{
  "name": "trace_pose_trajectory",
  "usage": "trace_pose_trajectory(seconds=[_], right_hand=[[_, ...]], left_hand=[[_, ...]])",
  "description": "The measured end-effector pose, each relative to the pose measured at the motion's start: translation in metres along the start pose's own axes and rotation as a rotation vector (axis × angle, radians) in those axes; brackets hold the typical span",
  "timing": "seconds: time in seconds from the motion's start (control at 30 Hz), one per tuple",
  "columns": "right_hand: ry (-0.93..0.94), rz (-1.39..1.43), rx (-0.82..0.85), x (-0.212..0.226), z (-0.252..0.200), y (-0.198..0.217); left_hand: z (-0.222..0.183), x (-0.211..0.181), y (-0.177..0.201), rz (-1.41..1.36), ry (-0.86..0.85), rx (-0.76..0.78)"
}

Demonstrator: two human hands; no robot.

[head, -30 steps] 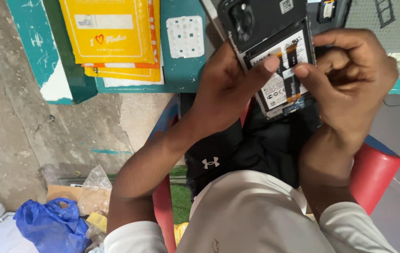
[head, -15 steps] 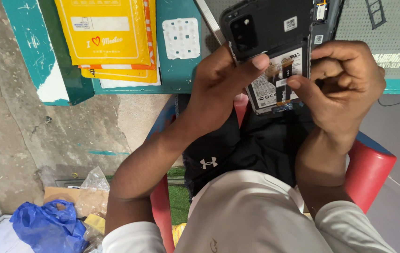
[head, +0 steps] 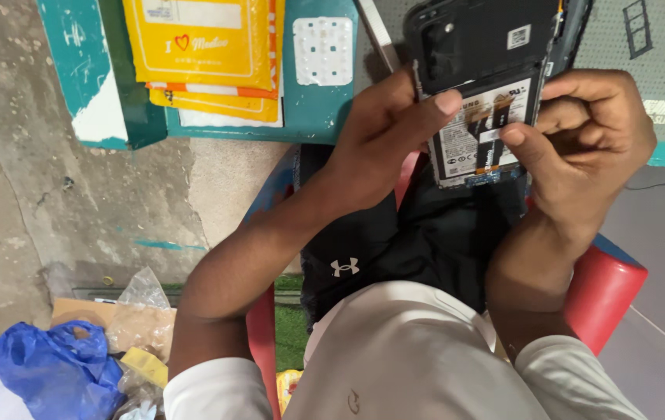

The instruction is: The person is repairing a Samsung smartphone by manipulating its internal components. They use a small tool to adjust connectors and parts near the battery and motherboard, then apply a liquid from a bottle to the device's edge. The back cover is placed on the table, and the phone remains open during the process.

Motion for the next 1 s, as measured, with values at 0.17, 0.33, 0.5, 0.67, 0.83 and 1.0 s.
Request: trace_pose_trajectory(seconds=[0.17, 0.33, 0.5, 0.67, 0.83, 1.0], right_hand=[[0.007, -0.004, 0.005, 0.001, 0.000, -0.002], [0.020, 0.005, 0.016, -0.001, -0.002, 0.000], [0.020, 0.015, 0.044, -0.004, -0.002, 0.002], [0.041, -0.008, 0.057, -0.001, 0.000, -0.002], [0.058, -0.025, 0.043, 0.005, 0.000, -0.005], [0.112, -0.050, 0.068, 0.007, 0.000, -0.007]], left_hand=[[-0.001, -0.004, -0.006, 0.002, -0.022, 0.012], [-0.001, -0.009, -0.011, 0.009, -0.068, 0.042], [0.001, -0.010, -0.015, 0.014, -0.042, 0.003], [0.001, -0.017, -0.018, 0.061, -0.056, -0.084], [0.000, -0.015, -0.012, 0.325, 0.052, -0.224], [0.000, -0.025, -0.017, 0.219, -0.094, -0.188]])
Point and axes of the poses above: each hand's wrist, its own z-axis towards the middle knuckle, its own y-axis out of the back of the hand, x = y × z, the point moved 7 cm from there along z, towards the middle knuckle, and after that the axes turned 1 degree about -z, right-handed, at the moved point
